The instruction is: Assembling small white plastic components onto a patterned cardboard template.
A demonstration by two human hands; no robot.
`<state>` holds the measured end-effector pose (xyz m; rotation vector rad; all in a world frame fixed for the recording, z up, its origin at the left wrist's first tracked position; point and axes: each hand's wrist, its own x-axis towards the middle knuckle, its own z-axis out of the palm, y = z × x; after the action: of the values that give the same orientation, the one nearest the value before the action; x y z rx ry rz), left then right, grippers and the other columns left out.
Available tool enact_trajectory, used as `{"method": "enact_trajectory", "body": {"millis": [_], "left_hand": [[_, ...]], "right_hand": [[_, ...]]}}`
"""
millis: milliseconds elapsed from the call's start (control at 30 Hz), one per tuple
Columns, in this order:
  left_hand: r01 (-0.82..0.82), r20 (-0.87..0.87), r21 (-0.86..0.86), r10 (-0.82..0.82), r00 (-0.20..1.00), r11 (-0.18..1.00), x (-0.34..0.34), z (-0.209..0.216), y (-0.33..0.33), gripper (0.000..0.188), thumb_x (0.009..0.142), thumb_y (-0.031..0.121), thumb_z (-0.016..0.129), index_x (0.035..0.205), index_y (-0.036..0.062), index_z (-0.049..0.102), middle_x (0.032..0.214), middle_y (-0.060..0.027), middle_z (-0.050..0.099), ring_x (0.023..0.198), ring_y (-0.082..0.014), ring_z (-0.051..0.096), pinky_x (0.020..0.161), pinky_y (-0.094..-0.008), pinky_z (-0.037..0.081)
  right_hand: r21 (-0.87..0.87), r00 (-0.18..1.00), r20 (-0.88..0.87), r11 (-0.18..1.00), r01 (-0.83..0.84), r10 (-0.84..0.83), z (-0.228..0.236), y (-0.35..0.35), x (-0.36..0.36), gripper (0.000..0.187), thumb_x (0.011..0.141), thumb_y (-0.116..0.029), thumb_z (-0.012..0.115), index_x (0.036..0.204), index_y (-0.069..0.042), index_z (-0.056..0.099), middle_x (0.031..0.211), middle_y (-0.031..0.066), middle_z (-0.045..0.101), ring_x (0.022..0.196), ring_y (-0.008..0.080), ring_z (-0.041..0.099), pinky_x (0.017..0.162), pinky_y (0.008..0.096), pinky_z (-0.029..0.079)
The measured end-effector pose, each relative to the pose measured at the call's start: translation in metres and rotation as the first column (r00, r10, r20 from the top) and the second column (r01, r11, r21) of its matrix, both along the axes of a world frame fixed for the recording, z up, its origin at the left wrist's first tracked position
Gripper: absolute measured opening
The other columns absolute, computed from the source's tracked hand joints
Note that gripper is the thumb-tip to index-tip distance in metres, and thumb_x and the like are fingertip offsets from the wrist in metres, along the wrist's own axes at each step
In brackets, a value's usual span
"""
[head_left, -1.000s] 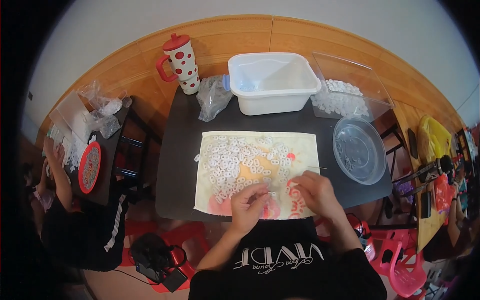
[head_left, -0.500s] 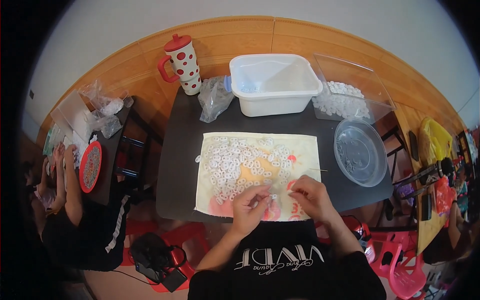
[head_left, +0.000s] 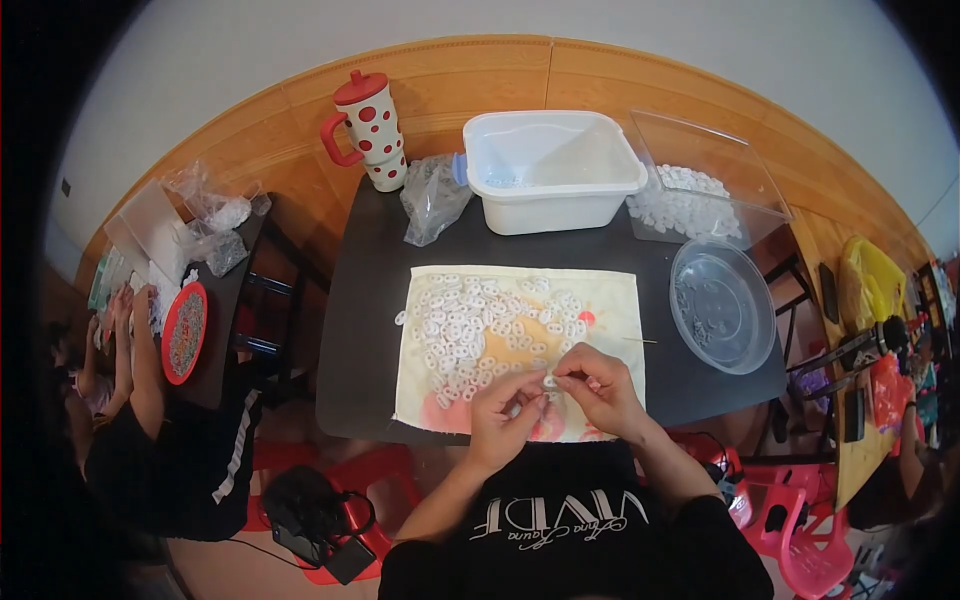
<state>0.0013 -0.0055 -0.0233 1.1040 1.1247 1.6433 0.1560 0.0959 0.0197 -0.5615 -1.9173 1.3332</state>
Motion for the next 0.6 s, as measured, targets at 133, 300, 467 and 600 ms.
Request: {"method": "enact_trajectory", "body": {"millis": [133,300,467,600], "left_hand": [[-0.005,-0.014,0.001,0.005,1.000,1.000,0.0002,0.0031,-0.0006,0.036,0.087,-0.013,0.062,0.122,-0.0049,0.062,0.095,-0.0054,0.065,0.081,-0.0096,0.061,0.072,-0.0239,0.050],[-0.017,-0.054,0.008,0.018,0.998,1.000,-0.0004,0.0032,-0.0003,0.035,0.087,-0.013,0.062,0.121,-0.0048,0.063,0.095,-0.0051,0.065,0.082,-0.0090,0.061,0.072,-0.0230,0.050],[-0.055,-0.091,0.010,0.056,0.994,0.998,-0.0005,0.0049,-0.0002,0.030,0.087,-0.012,0.064,0.116,-0.0037,0.067,0.096,-0.0047,0.066,0.081,-0.0086,0.060,0.073,-0.0223,0.049],[-0.090,-0.074,0.022,0.091,0.993,0.996,0.0010,0.0077,0.0008,0.028,0.087,-0.011,0.064,0.114,-0.0029,0.068,0.097,-0.0049,0.066,0.083,-0.0088,0.061,0.074,-0.0222,0.049]], "right_hand": [[0.069,0.999,0.030,0.997,-0.018,0.016,-0.0008,0.0024,0.0018,0.013,0.087,0.008,0.065,0.098,0.002,0.063,0.087,0.0091,0.060,0.076,0.0163,0.059,0.065,0.0265,0.046],[0.058,1.000,0.011,0.998,-0.026,0.026,-0.0002,0.0029,0.0004,0.013,0.084,0.010,0.066,0.094,0.002,0.063,0.086,0.0080,0.060,0.076,0.0156,0.057,0.065,0.0261,0.043],[0.135,0.992,0.089,0.986,-0.103,0.091,0.0017,0.0042,0.0024,0.017,0.083,0.009,0.065,0.097,0.000,0.063,0.087,0.0133,0.062,0.078,0.0283,0.063,0.068,0.0329,0.049],[0.043,0.985,0.130,0.992,-0.118,0.111,0.0040,0.0028,0.0057,0.016,0.085,0.009,0.064,0.099,0.001,0.063,0.089,0.0134,0.063,0.080,0.0265,0.064,0.070,0.0317,0.049]]}}
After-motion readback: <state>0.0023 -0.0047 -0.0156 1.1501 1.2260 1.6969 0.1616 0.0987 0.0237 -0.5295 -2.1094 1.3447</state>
